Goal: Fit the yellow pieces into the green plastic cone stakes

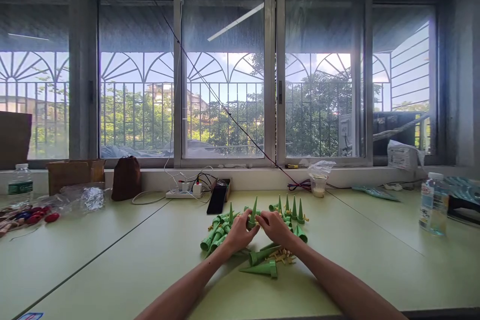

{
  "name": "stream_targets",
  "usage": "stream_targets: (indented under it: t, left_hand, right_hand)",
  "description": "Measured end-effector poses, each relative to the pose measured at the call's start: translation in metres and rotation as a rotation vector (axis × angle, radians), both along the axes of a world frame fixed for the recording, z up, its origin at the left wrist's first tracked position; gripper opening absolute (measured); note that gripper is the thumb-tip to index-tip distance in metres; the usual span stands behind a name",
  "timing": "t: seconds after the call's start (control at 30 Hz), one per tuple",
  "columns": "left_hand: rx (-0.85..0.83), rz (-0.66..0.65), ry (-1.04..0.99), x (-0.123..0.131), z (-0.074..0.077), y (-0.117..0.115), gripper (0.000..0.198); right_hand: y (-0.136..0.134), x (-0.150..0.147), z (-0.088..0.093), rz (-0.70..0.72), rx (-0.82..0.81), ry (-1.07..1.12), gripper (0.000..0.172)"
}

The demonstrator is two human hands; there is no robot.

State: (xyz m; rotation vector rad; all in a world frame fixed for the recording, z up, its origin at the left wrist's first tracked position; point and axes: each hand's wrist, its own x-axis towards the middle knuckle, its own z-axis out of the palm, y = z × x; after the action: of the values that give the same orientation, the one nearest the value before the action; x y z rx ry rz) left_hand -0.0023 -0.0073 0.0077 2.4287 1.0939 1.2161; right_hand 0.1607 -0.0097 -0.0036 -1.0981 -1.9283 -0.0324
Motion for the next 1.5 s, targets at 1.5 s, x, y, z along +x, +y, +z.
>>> stream_targets:
  t: [1.5]
  left_hand:
    - [0.014,-0.004,0.105,-0.0032,-0.0028,0.001,0.014]
  right_hand:
    - [0.0021,-0.0001,-0.0037,-0.02,-0.07,-0.123,0.036]
